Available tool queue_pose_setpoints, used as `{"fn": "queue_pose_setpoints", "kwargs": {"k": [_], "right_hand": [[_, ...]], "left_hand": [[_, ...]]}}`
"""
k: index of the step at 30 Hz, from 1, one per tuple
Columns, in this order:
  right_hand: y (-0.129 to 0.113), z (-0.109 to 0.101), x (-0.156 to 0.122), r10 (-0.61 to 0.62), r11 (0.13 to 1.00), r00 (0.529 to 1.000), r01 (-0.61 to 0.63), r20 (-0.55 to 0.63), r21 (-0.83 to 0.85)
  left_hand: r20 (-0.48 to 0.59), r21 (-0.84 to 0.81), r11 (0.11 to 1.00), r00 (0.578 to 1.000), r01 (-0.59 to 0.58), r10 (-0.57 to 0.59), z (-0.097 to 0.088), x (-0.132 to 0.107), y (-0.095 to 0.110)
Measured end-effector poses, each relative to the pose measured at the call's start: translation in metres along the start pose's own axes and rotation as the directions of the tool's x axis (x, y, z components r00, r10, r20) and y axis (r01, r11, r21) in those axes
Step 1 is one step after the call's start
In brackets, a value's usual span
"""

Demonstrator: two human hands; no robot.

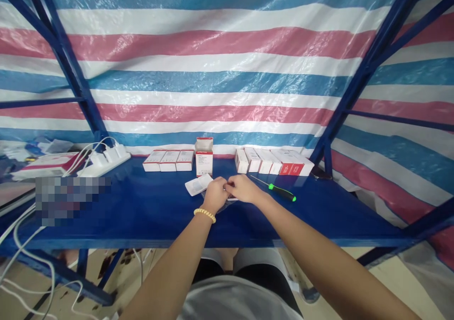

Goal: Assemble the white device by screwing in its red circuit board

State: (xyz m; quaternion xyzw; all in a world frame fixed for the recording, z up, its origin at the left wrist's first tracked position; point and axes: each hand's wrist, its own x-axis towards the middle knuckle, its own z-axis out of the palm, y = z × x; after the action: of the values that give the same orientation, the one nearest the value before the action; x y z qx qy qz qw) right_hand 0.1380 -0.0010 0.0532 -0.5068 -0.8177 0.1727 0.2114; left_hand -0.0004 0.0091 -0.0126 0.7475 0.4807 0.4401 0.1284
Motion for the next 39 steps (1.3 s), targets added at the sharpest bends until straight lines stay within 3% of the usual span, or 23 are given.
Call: {"fn": "queue_pose_setpoints", "kwargs": {"k": [3, 8, 11, 14, 19, 23, 28, 34, 39], "right_hand": [[0.001, 0.001, 0.004, 0.047, 0.997, 0.999, -0.048, 0.008, 0.055], [0.024, -0.013, 0.003, 0.065, 0.985, 0.996, -0.074, 0.066, 0.157], [0.045, -0.018, 0.004, 0.103, 0.977, 0.994, -0.091, -0.049, 0.192], [0.071, -0.014, 0.005, 0.205, 0.961, 0.948, -0.148, -0.243, 0.234], [0.104, 0.006, -0.002, 0.317, 0.924, 0.882, -0.205, -0.348, 0.323], [0.115, 0.012, 0.001, 0.354, 0.912, 0.858, -0.230, -0.372, 0.339], [0.117, 0.010, 0.020, 0.381, 0.911, 0.858, -0.286, -0.343, 0.297], [0.116, 0.011, 0.012, 0.399, 0.893, 0.854, -0.280, -0.334, 0.351], [0.110, 0.012, -0.012, 0.354, 0.887, 0.879, -0.208, -0.319, 0.411]], "left_hand": [[-0.023, 0.009, 1.000, 1.000, -0.001, 0.001, 0.000, -0.001, 0.001], [0.015, -0.003, 1.000, 1.000, -0.013, 0.013, 0.001, -0.003, 0.009], [0.092, 0.006, 0.999, 0.995, 0.034, -0.034, -0.002, -0.003, 0.012], [0.190, -0.020, 0.997, 0.980, 0.069, -0.064, -0.004, -0.003, 0.011], [0.349, -0.006, 0.995, 0.932, 0.103, -0.094, -0.001, -0.005, 0.006], [0.438, 0.114, 0.993, 0.898, -0.009, -0.042, -0.007, 0.002, 0.007], [0.568, 0.111, 0.989, 0.823, -0.095, 0.016, -0.023, 0.016, 0.006], [0.538, 0.024, 0.998, 0.843, -0.053, 0.032, -0.027, 0.010, -0.006], [0.424, 0.030, 0.994, 0.902, -0.105, 0.082, -0.027, 0.000, -0.003]]}}
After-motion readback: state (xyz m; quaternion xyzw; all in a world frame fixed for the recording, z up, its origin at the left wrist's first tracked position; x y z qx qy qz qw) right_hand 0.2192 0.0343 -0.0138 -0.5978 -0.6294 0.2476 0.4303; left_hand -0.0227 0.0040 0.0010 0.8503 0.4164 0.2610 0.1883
